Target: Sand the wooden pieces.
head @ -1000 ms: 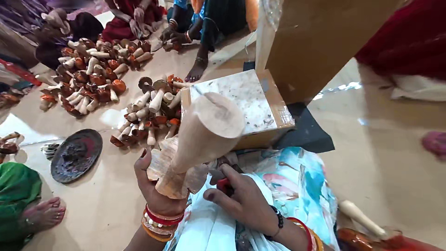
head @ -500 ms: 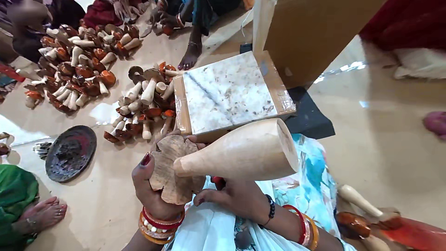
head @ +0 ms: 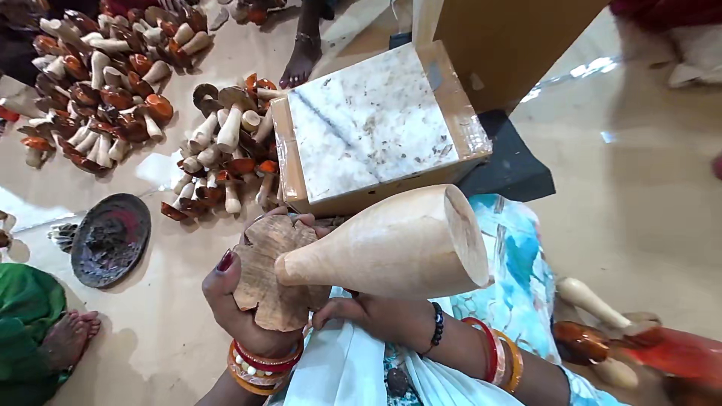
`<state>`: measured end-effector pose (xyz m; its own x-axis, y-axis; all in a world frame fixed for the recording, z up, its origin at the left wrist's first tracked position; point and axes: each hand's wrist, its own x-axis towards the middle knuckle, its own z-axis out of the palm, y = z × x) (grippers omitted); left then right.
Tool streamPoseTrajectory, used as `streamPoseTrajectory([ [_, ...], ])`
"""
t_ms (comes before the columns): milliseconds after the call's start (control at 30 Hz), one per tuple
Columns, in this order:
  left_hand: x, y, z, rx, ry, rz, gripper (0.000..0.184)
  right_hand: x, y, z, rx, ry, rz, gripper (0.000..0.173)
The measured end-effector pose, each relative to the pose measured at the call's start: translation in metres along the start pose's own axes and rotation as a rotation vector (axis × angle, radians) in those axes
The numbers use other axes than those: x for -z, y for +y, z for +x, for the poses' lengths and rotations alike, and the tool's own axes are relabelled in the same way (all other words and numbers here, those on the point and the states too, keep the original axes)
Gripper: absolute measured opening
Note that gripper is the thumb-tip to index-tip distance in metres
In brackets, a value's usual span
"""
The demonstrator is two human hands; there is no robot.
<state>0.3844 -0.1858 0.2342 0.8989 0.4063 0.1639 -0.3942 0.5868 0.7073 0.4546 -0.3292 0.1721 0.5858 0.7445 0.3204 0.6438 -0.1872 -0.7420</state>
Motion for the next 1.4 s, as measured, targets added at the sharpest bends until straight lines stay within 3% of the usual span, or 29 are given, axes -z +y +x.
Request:
streamPoseTrajectory([
  [133,0.005,-0.002,-0.001,0.054,-0.004,-0.077,0.055,-0.002,0.002,0.0,-0.041,-0.056,0.076,0.064],
  [433,0.01,-0.003,-0.002,0.096,0.013,-0.067,0.052,-0.002,0.008,0.001,-0.037,-0.136,0.094,0.062],
  [733,0.013,-0.006,-0.006,0.06,0.092,-0.009,0.043,-0.002,0.009,0.002,0.025,-0.064,0.01,0.058],
  [1133,0.018,-0.009,-0.007,0.081,0.089,-0.014,0.045,-0.003,0.017,0.002,-0.118,-0.341,0.308,0.05],
  [1267,0.025,-0.01,-0.008,0.042,0.134,0.003,0.031,-0.005,0.019,0.002,-0.053,-0.233,0.363,0.047],
  [1400,0.028,-0.009,-0.008,0.022,0.151,-0.033,0.035,-0.009,0.018,0.003,-0.046,-0.057,0.346,0.044],
])
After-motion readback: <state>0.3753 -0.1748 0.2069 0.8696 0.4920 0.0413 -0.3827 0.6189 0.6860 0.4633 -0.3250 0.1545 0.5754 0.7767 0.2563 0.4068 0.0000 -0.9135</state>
